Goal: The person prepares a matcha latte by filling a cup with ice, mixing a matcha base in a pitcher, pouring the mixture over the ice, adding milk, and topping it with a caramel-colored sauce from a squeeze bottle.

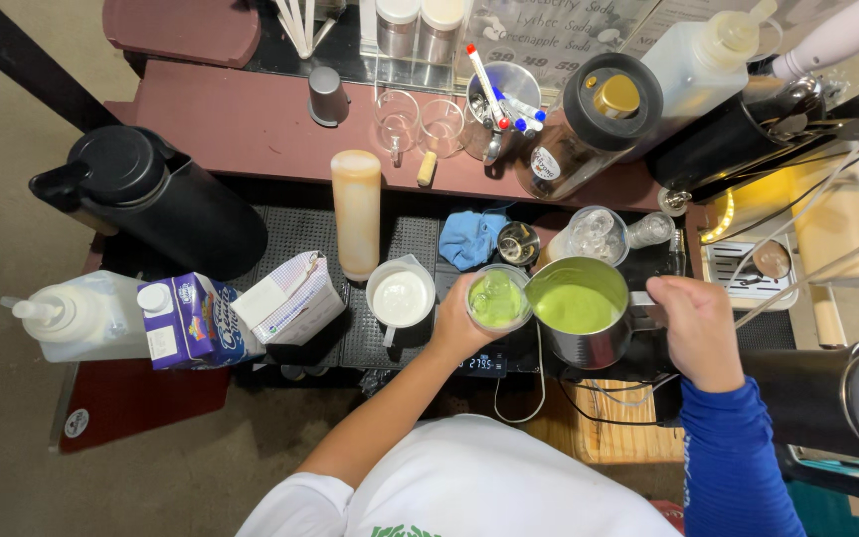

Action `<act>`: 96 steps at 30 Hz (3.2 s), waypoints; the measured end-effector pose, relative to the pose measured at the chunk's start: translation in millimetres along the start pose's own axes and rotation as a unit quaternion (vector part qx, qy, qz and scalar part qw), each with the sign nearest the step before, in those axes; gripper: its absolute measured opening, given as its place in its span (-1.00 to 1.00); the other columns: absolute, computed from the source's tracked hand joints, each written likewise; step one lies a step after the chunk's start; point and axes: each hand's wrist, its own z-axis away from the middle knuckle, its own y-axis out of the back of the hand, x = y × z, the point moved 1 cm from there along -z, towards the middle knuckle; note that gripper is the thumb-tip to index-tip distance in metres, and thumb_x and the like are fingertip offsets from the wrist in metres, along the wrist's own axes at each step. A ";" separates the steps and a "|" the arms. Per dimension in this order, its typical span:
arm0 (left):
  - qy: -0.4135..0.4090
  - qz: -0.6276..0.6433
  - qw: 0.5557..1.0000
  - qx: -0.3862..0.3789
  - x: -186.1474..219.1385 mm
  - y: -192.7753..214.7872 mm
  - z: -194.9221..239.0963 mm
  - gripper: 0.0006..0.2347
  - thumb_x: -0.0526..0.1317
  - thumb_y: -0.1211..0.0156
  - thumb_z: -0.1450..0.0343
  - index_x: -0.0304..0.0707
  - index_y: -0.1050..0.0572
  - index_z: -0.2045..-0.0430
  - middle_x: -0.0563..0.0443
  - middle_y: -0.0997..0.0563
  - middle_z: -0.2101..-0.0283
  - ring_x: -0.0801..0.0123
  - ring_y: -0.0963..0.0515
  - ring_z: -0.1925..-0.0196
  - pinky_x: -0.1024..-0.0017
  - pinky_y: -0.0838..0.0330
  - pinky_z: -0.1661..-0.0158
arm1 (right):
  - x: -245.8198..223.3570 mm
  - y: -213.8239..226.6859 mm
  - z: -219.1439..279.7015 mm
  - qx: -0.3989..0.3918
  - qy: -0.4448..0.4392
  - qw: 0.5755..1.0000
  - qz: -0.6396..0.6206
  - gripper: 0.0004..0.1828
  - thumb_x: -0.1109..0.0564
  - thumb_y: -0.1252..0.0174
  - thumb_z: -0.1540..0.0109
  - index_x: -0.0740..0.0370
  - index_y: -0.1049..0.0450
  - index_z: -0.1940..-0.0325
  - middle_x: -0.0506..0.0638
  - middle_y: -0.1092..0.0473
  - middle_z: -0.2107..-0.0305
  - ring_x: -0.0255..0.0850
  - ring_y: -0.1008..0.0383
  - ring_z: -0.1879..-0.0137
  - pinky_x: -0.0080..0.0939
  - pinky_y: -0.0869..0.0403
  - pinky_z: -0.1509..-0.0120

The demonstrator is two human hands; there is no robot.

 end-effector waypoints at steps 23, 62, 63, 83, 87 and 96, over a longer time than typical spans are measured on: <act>-0.106 -0.011 0.994 0.011 -8.1 7.0 6.3 0.05 0.02 -0.72 0.02 -0.39 -0.16 -0.33 -0.29 -0.33 -0.33 -0.03 -0.43 -0.37 0.16 -0.37 -0.32 | -86.1 -36.5 -4.2 -0.062 0.058 0.943 0.321 -0.61 -0.07 -0.25 -0.15 0.35 -0.47 0.50 0.21 -0.30 0.71 -0.07 -0.30 0.62 -0.12 -0.37 0.41; 0.154 0.275 0.894 -0.317 37.3 176.2 99.0 -0.58 -0.32 -0.31 -0.43 -0.41 -0.42 -0.21 -0.20 -0.59 -0.10 0.37 -0.59 -0.17 0.42 -0.50 -0.20 | -148.3 -221.2 -84.5 -0.088 0.103 0.866 -0.482 -0.78 0.14 -0.02 -0.46 0.18 -0.31 0.28 -0.20 -0.11 0.50 -0.41 -0.08 0.38 -0.30 -0.19 0.23; 0.154 0.282 0.898 -0.302 47.7 195.1 99.9 -0.58 -0.33 -0.30 -0.43 -0.40 -0.42 -0.19 -0.19 -0.59 -0.09 0.38 -0.63 -0.10 0.44 -0.52 -0.13 | -152.1 -249.8 -97.0 -0.089 0.127 0.860 -0.487 -0.76 0.12 -0.03 -0.47 0.17 -0.29 0.28 -0.20 -0.13 0.49 -0.40 -0.10 0.39 -0.30 -0.20 0.24; -0.032 -0.253 0.912 0.323 36.1 311.5 118.6 -0.12 -0.08 -0.61 -0.13 -0.53 -0.17 -0.24 -0.47 -0.40 -0.18 -0.22 -0.46 -0.20 0.02 -0.42 -0.08 | -166.0 -411.6 -131.1 0.075 0.375 0.920 -0.081 -0.81 0.14 -0.09 -0.42 0.34 -0.35 0.01 0.14 -0.33 0.14 -0.06 -0.41 0.02 -0.06 -0.43 -0.11; 0.049 -0.215 0.917 0.332 25.4 308.1 106.5 -0.27 -0.10 -0.56 -0.19 -0.33 -0.29 -0.23 -0.30 -0.64 0.06 -0.07 -0.68 0.05 0.13 -0.57 0.08 | -215.8 -405.1 -30.9 -0.063 0.512 0.847 0.125 -0.76 0.06 -0.25 -0.28 0.27 -0.43 0.32 0.16 -0.37 0.42 0.08 -0.42 0.23 0.03 -0.35 0.16; -0.061 -0.200 0.923 0.323 24.3 343.6 168.5 -0.45 -0.17 -0.53 -0.23 -0.33 -0.41 -0.07 -0.24 -0.67 0.14 0.09 -0.71 0.13 0.31 -0.59 0.14 | -242.4 -438.3 89.1 -0.135 0.513 0.801 0.279 -0.40 -0.28 -0.18 -0.26 0.19 -0.45 0.69 0.09 -0.37 0.75 0.00 -0.37 0.66 -0.02 -0.29 0.50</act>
